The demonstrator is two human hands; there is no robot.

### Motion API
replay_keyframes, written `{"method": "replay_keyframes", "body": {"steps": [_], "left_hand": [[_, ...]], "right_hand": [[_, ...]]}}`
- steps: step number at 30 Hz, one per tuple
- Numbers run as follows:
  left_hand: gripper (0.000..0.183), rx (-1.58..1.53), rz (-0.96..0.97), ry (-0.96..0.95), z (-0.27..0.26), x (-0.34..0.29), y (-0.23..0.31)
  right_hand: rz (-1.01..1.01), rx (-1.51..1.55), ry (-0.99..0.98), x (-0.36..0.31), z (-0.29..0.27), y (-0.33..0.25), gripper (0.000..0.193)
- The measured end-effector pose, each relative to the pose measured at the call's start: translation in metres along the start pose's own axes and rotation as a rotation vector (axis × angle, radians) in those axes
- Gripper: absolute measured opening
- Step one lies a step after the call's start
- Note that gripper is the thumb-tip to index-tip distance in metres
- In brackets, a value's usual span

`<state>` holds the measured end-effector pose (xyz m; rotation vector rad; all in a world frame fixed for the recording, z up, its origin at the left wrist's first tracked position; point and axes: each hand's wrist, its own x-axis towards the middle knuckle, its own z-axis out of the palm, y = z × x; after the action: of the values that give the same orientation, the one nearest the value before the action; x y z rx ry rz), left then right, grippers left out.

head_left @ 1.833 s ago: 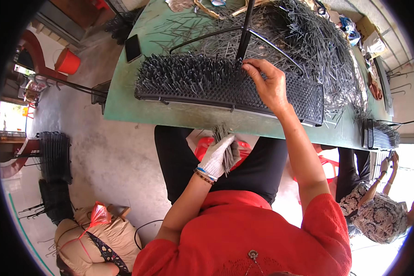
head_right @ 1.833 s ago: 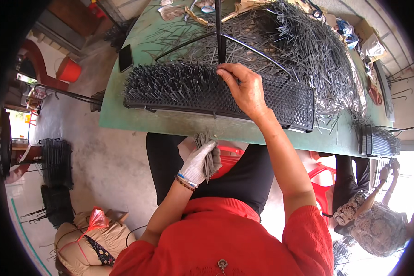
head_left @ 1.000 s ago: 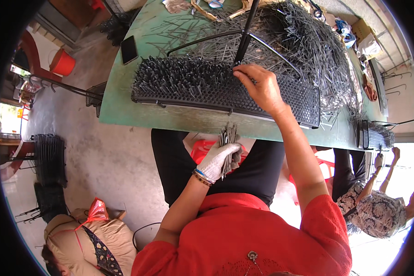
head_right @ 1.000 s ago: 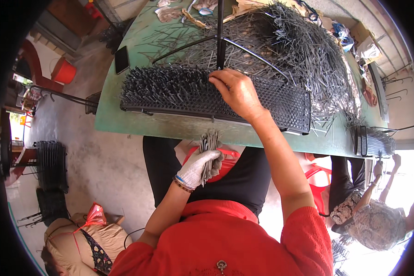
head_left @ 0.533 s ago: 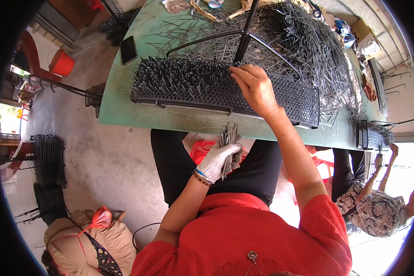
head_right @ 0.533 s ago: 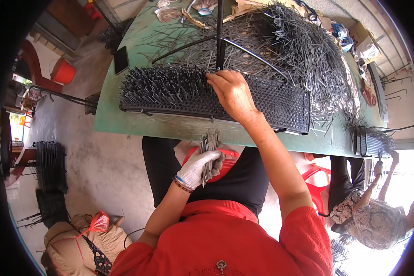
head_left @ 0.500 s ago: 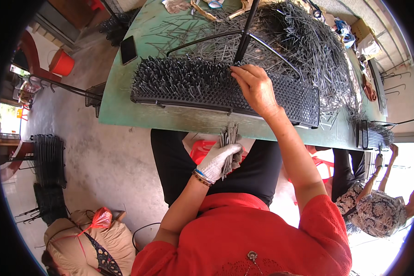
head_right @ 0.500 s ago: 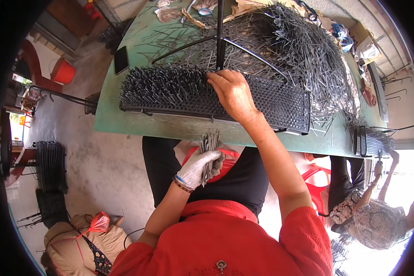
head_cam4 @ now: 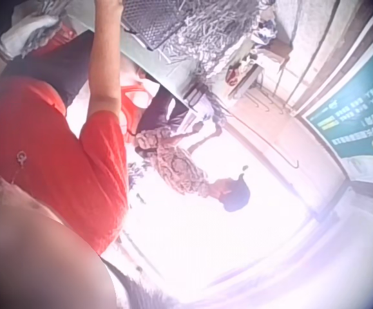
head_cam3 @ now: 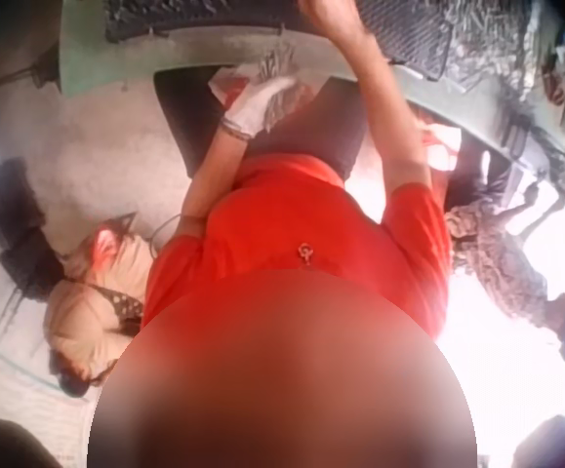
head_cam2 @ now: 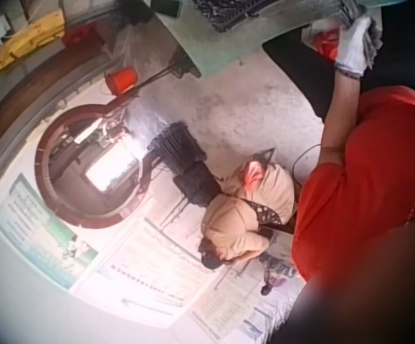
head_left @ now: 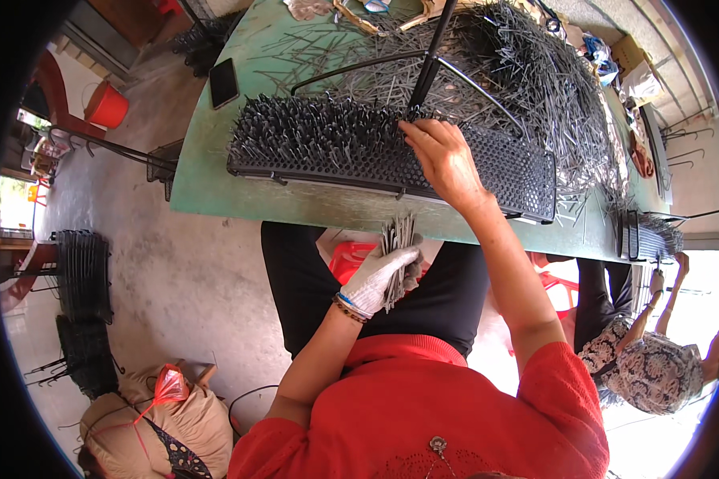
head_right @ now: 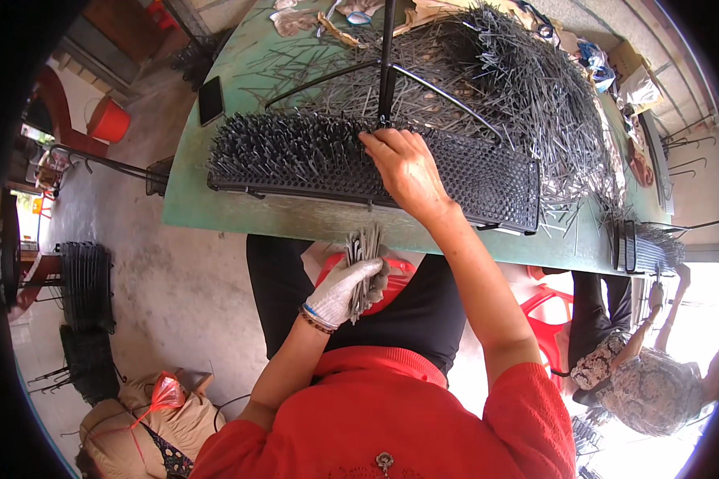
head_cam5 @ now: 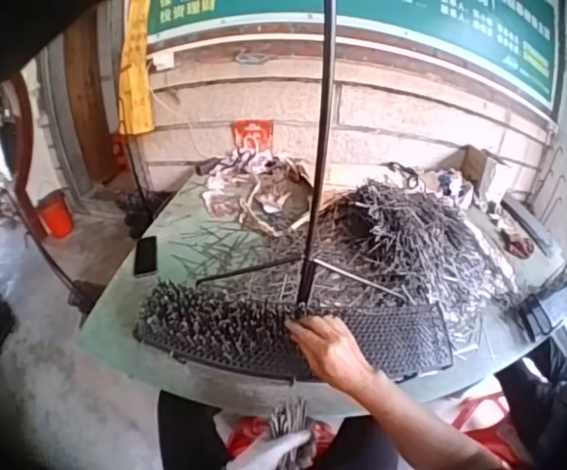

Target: Manually inserting thin metal wire bristles into a black perforated brush base plate.

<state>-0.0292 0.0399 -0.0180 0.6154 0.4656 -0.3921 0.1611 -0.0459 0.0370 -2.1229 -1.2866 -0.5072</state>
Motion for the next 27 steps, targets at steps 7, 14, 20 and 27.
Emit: {"method": "replay_keyframes", "body": {"steps": [7, 14, 20, 27], "left_hand": [[0.025, -0.125, 0.136, -0.065, 0.000, -0.005, 0.005], [0.022, -0.067, 0.168, -0.033, 0.009, -0.012, 0.011], [0.014, -0.041, 0.125, -0.017, 0.002, -0.009, 0.009], [0.016, -0.066, 0.135, 0.074, -0.001, -0.008, 0.011]], "right_hand": [[0.363, 0.400, -0.054, -0.014, -0.023, -0.028, 0.020], [0.768, 0.778, -0.393, -0.038, -0.017, -0.029, 0.029], [0.681, 0.610, -0.258, -0.042, -0.008, -0.030, 0.029], [0.744, 0.610, -0.213, -0.023, -0.016, -0.034, 0.031]]}}
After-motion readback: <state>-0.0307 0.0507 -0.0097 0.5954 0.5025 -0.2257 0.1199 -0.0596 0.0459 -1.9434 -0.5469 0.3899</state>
